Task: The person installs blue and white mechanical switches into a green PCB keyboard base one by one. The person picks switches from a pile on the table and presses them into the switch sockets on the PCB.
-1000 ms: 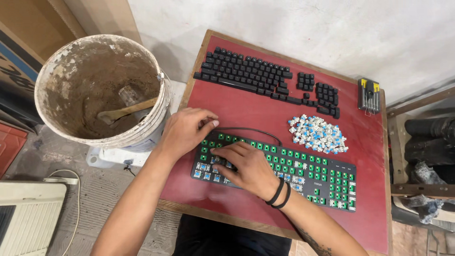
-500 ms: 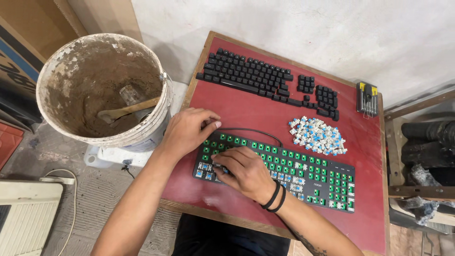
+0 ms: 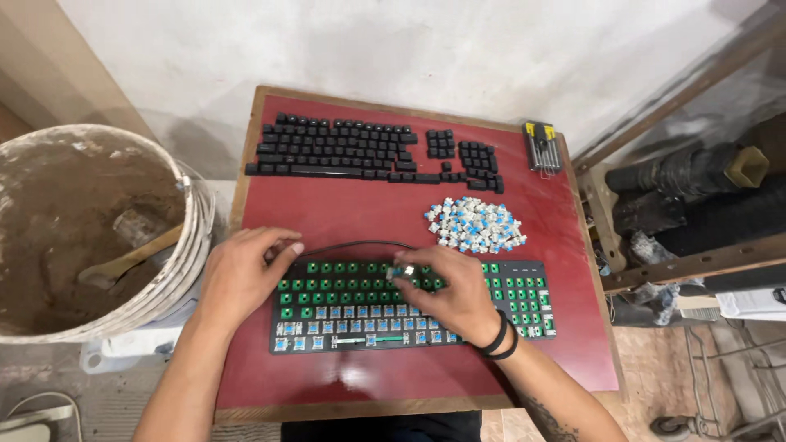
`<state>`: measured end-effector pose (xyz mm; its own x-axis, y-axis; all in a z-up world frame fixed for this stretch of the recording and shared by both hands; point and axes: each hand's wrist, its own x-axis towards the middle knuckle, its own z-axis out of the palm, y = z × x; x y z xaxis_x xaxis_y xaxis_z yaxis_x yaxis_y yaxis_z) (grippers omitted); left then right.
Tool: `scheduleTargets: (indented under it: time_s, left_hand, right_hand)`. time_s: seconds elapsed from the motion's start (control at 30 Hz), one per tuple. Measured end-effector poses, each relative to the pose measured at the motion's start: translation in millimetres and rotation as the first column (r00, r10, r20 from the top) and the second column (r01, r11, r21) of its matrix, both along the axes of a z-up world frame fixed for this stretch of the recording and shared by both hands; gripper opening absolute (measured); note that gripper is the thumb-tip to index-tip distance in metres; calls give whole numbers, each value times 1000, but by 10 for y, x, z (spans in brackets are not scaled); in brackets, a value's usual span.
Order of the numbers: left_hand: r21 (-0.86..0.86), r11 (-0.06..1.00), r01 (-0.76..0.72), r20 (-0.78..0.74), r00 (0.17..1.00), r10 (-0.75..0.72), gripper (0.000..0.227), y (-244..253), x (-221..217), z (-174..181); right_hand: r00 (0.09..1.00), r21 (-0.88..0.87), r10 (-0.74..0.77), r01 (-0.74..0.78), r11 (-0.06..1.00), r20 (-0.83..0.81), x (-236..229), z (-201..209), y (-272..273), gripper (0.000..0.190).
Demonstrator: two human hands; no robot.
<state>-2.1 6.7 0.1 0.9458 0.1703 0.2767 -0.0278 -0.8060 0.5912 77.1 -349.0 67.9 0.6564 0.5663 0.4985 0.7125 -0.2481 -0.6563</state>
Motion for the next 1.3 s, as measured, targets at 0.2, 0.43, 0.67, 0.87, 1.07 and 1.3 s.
scheduleTargets:
  time_s: [0.2, 0.43, 0.67, 0.87, 1.07, 1.3]
  left_hand:
    - [2, 1000, -23, -9, 1000, 23, 19, 2, 19, -73]
    - [8, 999, -43, 3, 999, 43, 18, 6, 6, -174]
    - [51, 994, -98, -122, 987, 103, 24, -82, 16, -18]
    - [54, 989, -135, -101, 985, 140, 23, -97, 3, -72]
    - [56, 987, -150, -85, 984, 154, 21, -106, 13, -89]
    - [69, 976, -205, -108, 971, 211, 22, -60, 50, -173]
  right_hand:
    - [961, -38, -276, 275, 961, -19, 468, 84, -735, 42]
    - [910, 0, -398, 400, 916, -120, 805, -17, -1263, 45]
    - [926, -151, -368, 354, 923, -82, 904, -79, -1315, 36]
    - [975, -170, -223, 221, 960, 8, 998, -263, -1268, 35]
    - [990, -162, -122, 133, 978, 75, 1061, -261, -1225, 36]
    - [994, -82, -96, 100, 992, 48, 984, -158, -1308, 41]
